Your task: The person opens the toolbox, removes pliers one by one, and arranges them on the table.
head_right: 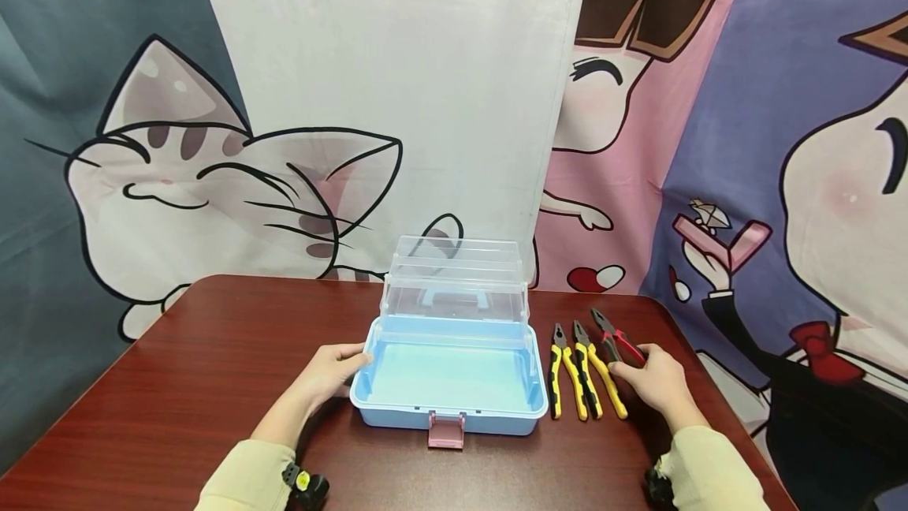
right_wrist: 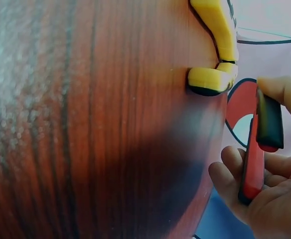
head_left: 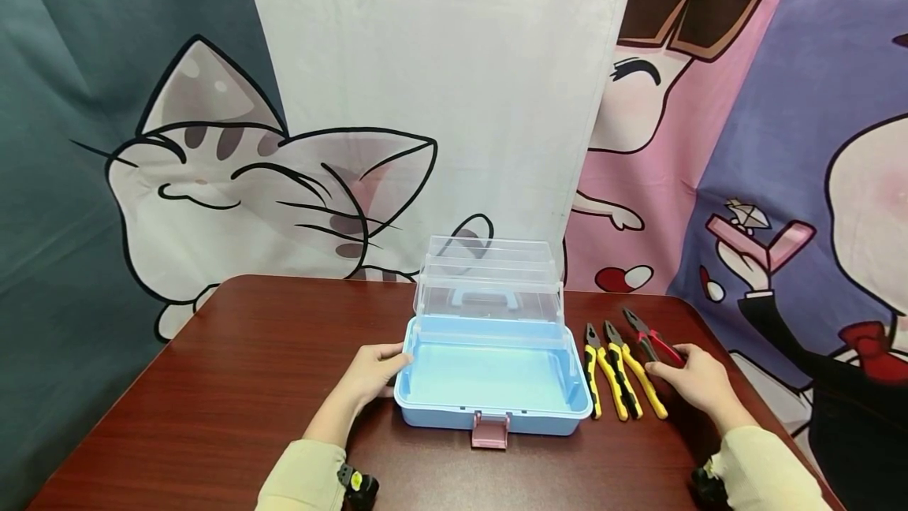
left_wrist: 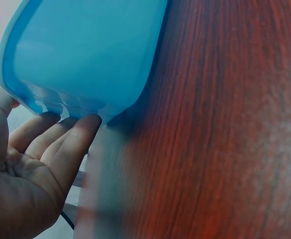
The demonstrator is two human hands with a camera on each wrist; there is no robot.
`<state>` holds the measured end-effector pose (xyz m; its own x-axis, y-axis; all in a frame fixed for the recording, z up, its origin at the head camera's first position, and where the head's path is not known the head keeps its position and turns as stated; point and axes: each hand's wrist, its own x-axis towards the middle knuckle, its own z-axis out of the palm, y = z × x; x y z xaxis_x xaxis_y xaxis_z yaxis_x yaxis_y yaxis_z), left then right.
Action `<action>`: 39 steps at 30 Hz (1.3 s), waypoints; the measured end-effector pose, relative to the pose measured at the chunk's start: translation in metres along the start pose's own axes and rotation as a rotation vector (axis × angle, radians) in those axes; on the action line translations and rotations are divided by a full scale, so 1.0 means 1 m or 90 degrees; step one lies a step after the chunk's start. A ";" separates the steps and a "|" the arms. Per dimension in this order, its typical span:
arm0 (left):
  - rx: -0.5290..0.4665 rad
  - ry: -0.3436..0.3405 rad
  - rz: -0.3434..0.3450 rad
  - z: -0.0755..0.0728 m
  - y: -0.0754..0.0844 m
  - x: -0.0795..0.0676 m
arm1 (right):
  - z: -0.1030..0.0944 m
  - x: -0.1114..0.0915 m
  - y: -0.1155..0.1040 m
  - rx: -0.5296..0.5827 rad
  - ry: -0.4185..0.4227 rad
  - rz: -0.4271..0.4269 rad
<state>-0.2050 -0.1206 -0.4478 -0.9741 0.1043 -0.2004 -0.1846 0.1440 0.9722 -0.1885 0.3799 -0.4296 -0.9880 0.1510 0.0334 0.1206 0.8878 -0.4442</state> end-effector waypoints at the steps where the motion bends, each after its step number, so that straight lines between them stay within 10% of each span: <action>1: 0.001 -0.001 0.001 0.000 0.000 0.000 | 0.000 0.000 0.001 -0.001 0.000 0.001; 39: 0.008 0.001 -0.006 0.000 0.000 0.001 | -0.003 0.001 -0.002 -0.057 -0.078 0.055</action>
<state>-0.2056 -0.1209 -0.4474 -0.9727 0.1007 -0.2090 -0.1918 0.1579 0.9687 -0.1898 0.3794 -0.4256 -0.9773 0.1791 -0.1129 0.2082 0.9099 -0.3587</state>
